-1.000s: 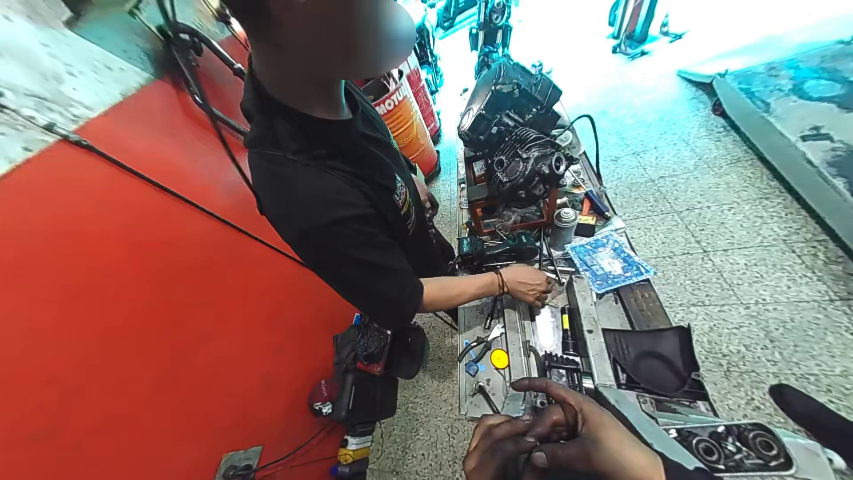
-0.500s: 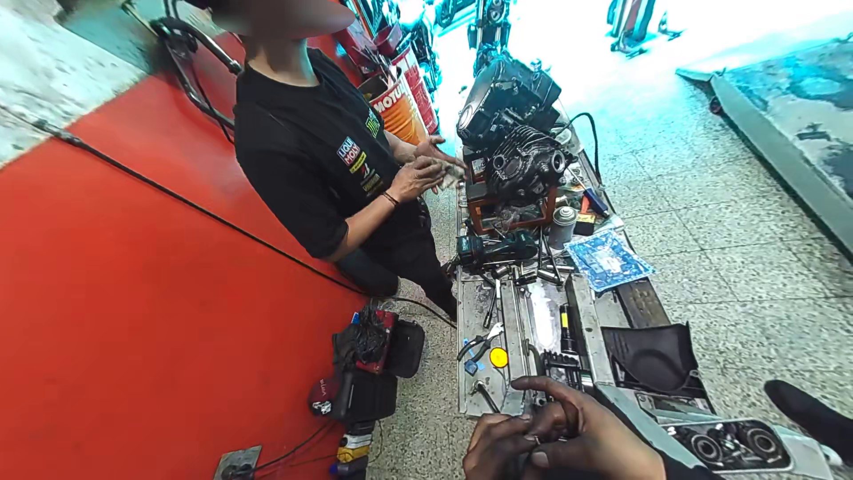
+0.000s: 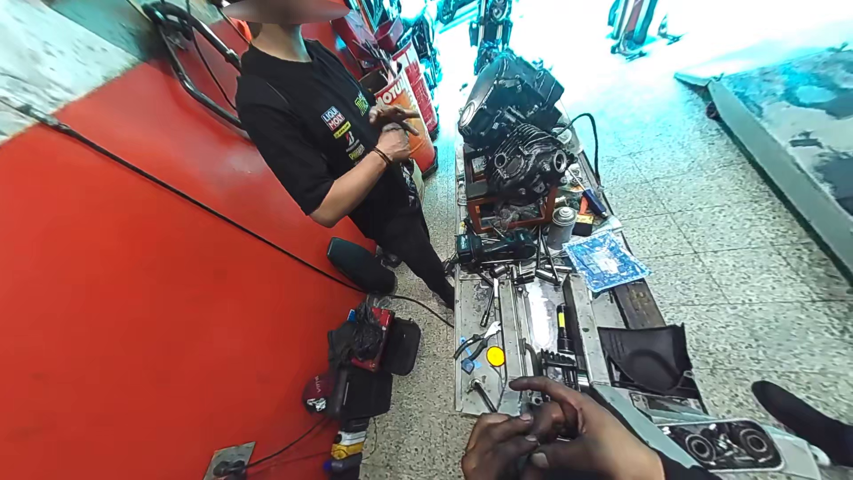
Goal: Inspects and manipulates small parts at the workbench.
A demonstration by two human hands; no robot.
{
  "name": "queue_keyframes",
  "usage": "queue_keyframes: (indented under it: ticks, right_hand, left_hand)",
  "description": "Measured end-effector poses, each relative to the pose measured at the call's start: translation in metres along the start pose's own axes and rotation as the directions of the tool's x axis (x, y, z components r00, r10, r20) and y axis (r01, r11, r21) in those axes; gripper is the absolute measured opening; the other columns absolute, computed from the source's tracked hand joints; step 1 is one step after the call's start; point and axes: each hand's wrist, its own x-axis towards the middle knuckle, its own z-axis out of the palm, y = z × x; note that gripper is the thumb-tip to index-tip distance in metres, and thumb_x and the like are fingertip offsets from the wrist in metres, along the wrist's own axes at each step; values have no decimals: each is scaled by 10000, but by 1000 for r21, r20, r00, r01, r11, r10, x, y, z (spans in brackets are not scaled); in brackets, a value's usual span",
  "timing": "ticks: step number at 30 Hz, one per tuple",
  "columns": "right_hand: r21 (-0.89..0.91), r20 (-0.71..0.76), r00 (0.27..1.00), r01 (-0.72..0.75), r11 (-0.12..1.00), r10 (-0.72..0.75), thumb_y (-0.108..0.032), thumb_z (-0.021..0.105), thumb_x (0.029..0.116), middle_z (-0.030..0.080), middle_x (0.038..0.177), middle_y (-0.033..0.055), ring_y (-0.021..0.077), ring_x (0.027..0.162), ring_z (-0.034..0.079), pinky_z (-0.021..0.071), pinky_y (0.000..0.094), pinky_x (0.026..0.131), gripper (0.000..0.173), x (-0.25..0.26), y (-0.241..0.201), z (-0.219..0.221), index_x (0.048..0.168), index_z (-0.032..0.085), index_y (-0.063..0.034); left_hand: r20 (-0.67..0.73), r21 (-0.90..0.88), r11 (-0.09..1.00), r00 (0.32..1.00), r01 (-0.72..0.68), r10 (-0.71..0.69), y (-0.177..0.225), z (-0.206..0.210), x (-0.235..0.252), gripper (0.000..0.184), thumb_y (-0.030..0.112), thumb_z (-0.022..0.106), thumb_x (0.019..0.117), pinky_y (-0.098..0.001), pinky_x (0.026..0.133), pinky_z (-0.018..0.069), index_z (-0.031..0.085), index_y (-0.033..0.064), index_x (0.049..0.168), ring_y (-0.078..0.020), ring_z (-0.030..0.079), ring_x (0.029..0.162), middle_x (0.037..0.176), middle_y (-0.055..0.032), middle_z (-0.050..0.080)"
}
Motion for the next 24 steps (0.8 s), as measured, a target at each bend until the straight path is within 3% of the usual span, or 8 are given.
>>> queue_keyframes:
  ticks: [17,24]
  right_hand:
    - [-8,6,999,-42,999,42,-35,863,763,777,908,100,232,796,765,649,399,798,872,1,-3,1,1515,441,-161]
    - [-63,59,998,-30,998,34,-59,878,761,763,835,57,184,747,748,644,382,775,896,0,-4,2,1532,437,-174]
  left_hand:
    - [20,26,1000,1000,-10,9,-4,-2,0,98,135,766,896,-335,976,563,788,54,947,-205,700,1061,1080,-84,773]
    - [64,-5,1000,998,-12,13,-4,-4,-1,99,150,763,900,-343,995,549,784,57,927,-219,688,1085,1077,-87,772]
